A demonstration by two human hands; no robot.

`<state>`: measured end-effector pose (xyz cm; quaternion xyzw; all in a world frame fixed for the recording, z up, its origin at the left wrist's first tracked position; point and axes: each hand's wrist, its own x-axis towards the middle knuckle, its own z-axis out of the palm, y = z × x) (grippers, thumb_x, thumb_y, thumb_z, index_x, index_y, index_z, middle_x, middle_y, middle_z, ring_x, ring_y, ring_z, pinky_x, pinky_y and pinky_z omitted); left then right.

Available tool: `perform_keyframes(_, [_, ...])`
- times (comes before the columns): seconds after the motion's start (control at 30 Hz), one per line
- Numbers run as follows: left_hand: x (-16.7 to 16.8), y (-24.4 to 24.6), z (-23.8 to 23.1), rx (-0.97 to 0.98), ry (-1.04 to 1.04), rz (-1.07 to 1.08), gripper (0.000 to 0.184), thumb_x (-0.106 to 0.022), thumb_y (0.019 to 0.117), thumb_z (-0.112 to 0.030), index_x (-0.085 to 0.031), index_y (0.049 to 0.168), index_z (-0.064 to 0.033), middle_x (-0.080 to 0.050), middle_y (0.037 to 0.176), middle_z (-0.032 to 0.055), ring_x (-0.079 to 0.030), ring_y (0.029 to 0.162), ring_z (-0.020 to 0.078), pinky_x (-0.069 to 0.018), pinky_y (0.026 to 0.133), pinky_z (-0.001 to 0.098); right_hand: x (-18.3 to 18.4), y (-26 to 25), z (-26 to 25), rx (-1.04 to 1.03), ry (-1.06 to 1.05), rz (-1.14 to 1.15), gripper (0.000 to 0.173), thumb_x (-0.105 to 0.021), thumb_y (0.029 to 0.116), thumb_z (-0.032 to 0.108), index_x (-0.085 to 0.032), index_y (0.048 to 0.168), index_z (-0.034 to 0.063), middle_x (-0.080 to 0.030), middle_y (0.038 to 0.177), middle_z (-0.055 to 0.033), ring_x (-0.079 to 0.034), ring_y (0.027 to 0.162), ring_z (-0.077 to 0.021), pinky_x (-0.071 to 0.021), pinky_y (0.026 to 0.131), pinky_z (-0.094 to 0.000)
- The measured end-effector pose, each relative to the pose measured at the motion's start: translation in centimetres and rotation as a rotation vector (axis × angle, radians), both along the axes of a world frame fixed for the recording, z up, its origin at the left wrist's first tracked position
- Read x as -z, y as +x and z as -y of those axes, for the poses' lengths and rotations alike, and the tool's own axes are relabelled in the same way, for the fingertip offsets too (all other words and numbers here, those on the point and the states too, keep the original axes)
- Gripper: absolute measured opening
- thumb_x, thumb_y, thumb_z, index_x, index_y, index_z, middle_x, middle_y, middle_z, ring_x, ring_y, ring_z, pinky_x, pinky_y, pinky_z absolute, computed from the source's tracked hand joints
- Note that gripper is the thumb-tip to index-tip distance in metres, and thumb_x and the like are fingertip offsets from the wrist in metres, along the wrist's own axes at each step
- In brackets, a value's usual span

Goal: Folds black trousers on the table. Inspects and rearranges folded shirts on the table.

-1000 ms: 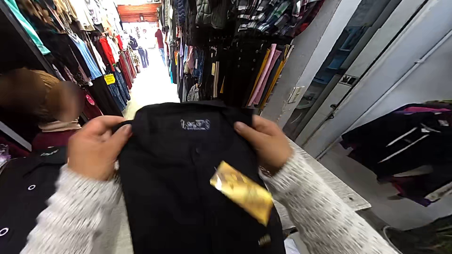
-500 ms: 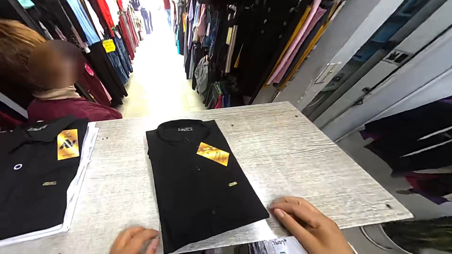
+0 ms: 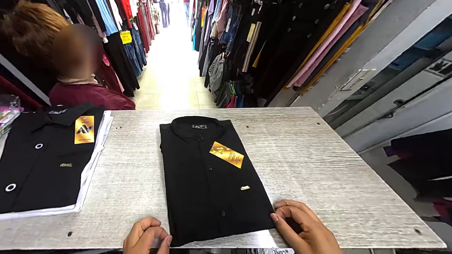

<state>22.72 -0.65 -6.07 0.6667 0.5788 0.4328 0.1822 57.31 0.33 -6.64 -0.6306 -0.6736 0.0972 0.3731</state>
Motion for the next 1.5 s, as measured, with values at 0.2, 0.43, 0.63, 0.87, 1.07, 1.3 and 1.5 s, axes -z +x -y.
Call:
perform_keyframes(0.2, [0.1,0.8,0.7,-0.013,0.036,-0.023,0.033,-0.079,0.0835,-0.037,-0.066,0.101,-0.0121,-0.06,0.11,0.0109,-0.056,0.109,0.0129,-0.0427,0.093,0.0231,-0.2,0.0,0.1,-0.014,-0.005,0.019,0.02,-0.063,0.0892,0.027,-0.069,0.081,0.0092,-0.069,0.102,-0.0081,-0.064,0.102,-0.0096,-0.0509,0.087,-0.0208])
perform_keyframes(0.43, [0.0,1.3,0.9,0.021,0.084,-0.031,0.013,-0.072,0.0881,-0.018,-0.065,0.082,-0.008,-0.062,0.103,0.012,-0.057,0.106,0.0133,-0.042,0.094,0.0202,-0.1,0.0,0.1,-0.028,0.02,0.052,0.021,-0.06,0.0911,0.026,-0.067,0.082,0.009,-0.068,0.101,-0.0081,-0.063,0.102,-0.0088,-0.0503,0.087,-0.0187])
perform_keyframes(0.63, [-0.2,0.3,1.3,-0.034,0.141,-0.051,0.016,-0.072,0.0908,-0.025,-0.068,0.092,-0.0098,-0.056,0.105,0.0088,-0.054,0.102,0.0048,-0.0421,0.09,0.0097,0.3,0.4,-0.1,-0.042,0.034,0.061,0.022,-0.06,0.0919,0.029,-0.067,0.082,0.0102,-0.068,0.101,-0.0064,-0.064,0.101,-0.009,-0.0513,0.086,-0.0198])
perform_keyframes(0.87, [0.9,1.3,0.7,0.041,0.234,-0.113,0.013,-0.071,0.0896,-0.02,-0.063,0.086,-0.0106,-0.057,0.1,0.0094,-0.056,0.097,0.0133,-0.0435,0.09,0.0173,0.1,0.1,0.1,-0.024,0.027,0.08,0.023,-0.059,0.092,0.027,-0.067,0.082,0.0088,-0.068,0.101,-0.0085,-0.064,0.102,-0.011,-0.0507,0.088,-0.0211])
perform_keyframes(1.07, [1.0,-1.0,-0.3,0.003,0.432,-0.28,0.01,-0.06,0.0982,-0.02,-0.058,0.09,-0.0154,-0.056,0.107,0.0017,-0.055,0.108,0.0103,-0.0429,0.099,0.0206,-0.2,-0.3,0.1,-0.023,0.021,0.058,0.021,-0.06,0.0904,0.025,-0.066,0.08,0.0084,-0.068,0.1,-0.008,-0.064,0.099,-0.0082,-0.0511,0.084,-0.0176])
perform_keyframes(1.3, [0.1,-2.6,0.6,-0.023,0.188,-0.271,0.009,-0.065,0.0942,-0.023,-0.064,0.091,-0.014,-0.059,0.107,0.0103,-0.057,0.103,0.0145,-0.0445,0.092,0.0223,0.0,-0.7,0.2,-0.027,0.025,0.046,0.02,-0.061,0.0905,0.026,-0.064,0.079,0.01,-0.068,0.098,-0.0065,-0.063,0.1,-0.0082,-0.0499,0.087,-0.0193])
perform_keyframes(1.5, [-0.2,-1.4,-0.9,-0.016,0.037,-0.149,0.022,-0.075,0.0847,-0.026,-0.069,0.081,-0.0051,-0.065,0.102,0.0185,-0.064,0.099,0.0233,-0.0517,0.085,0.0318,0.8,-0.6,0.0,0.005,0.062,0.075,0.019,-0.062,0.0878,0.027,-0.063,0.076,0.0118,-0.068,0.095,-0.0061,-0.064,0.098,-0.0097,-0.0499,0.086,-0.0212])
